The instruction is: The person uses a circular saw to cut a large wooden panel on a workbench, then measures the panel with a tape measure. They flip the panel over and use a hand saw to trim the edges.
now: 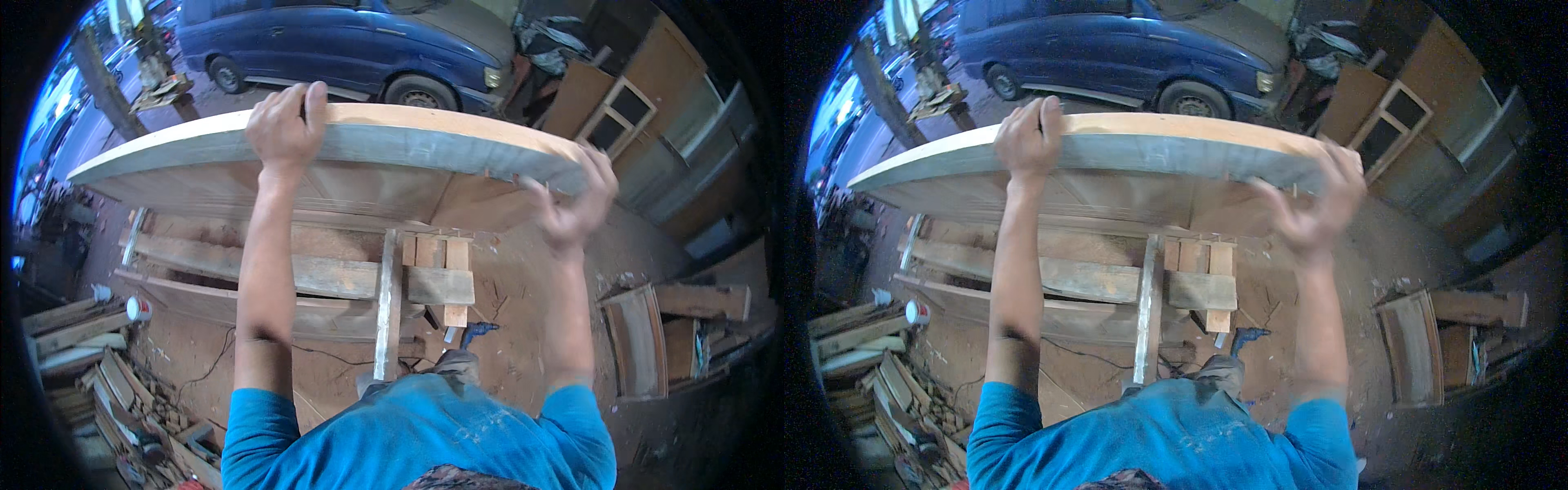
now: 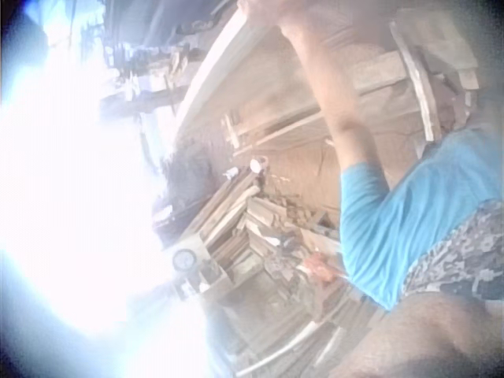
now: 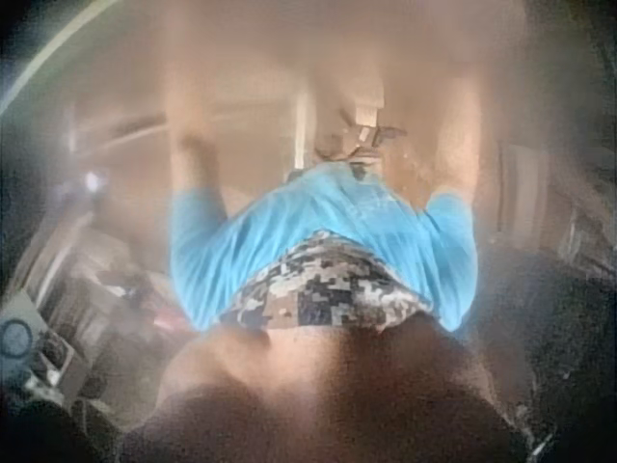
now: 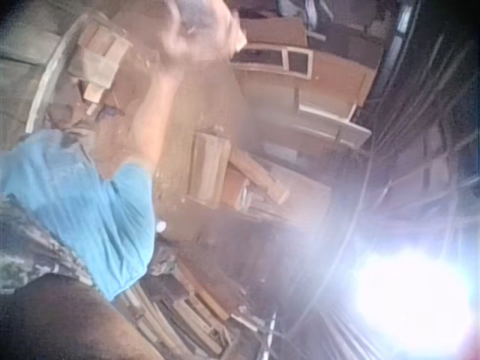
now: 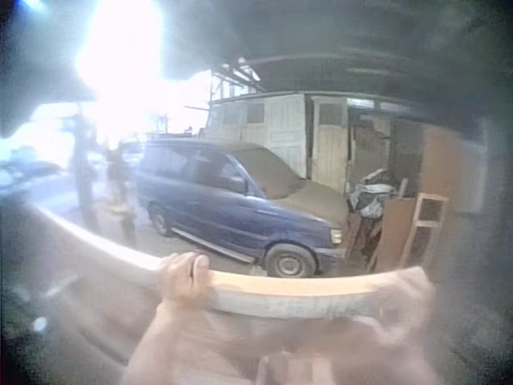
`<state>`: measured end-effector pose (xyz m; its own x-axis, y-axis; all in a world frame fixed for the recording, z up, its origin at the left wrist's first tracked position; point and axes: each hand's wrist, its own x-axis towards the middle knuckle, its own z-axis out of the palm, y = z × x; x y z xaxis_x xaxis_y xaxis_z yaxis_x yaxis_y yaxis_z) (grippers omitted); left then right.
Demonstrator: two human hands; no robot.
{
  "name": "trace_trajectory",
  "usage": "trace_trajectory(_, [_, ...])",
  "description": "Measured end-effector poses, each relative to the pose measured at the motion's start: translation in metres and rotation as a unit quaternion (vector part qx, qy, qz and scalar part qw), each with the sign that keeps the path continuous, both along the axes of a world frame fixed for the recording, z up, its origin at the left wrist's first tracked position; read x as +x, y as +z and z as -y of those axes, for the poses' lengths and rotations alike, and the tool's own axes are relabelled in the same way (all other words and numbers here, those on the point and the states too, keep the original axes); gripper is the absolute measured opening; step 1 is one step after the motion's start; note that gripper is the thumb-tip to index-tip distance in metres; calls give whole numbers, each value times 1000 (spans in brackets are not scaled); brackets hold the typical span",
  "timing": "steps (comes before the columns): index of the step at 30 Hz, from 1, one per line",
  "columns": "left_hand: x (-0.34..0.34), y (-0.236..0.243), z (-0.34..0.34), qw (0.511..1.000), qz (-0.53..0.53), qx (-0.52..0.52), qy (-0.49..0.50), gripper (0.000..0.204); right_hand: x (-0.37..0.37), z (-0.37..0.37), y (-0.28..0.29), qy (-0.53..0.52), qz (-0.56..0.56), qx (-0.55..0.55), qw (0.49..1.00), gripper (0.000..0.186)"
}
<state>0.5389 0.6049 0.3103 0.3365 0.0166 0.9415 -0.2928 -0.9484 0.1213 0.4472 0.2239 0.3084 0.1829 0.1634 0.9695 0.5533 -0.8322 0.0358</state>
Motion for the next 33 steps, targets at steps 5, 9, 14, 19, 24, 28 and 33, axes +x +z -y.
trace_trajectory(5, [5, -2, 5, 1000, 2, -7, -18, 41, 6, 90, -81, 71, -118, 280, 950, 73])
trace_trajectory(9, [4, -4, -6, 1000, 8, -3, -16, 44, 64, 147, -118, 198, -325, 330, 864, 66])
trace_trajectory(14, [17, -6, 8, 999, -1, -13, -49, 44, 110, 153, -129, 240, -293, 329, 865, 60])
trace_trajectory(19, [27, -17, 26, 994, 79, 8, 71, 32, 124, 123, -118, 267, -258, 322, 871, 51])
trace_trajectory(24, [-19, -210, 54, 963, -14, -253, 97, 31, 132, 121, -116, 239, -332, 357, 840, 54])
trace_trajectory(28, [-180, -396, 108, 796, -450, -330, 234, 45, 135, 128, -126, 262, -337, 403, 809, 42])
trace_trajectory(33, [-325, -445, 153, 589, -519, -473, 400, 59, 142, 121, -120, 248, -247, 339, 873, 61])
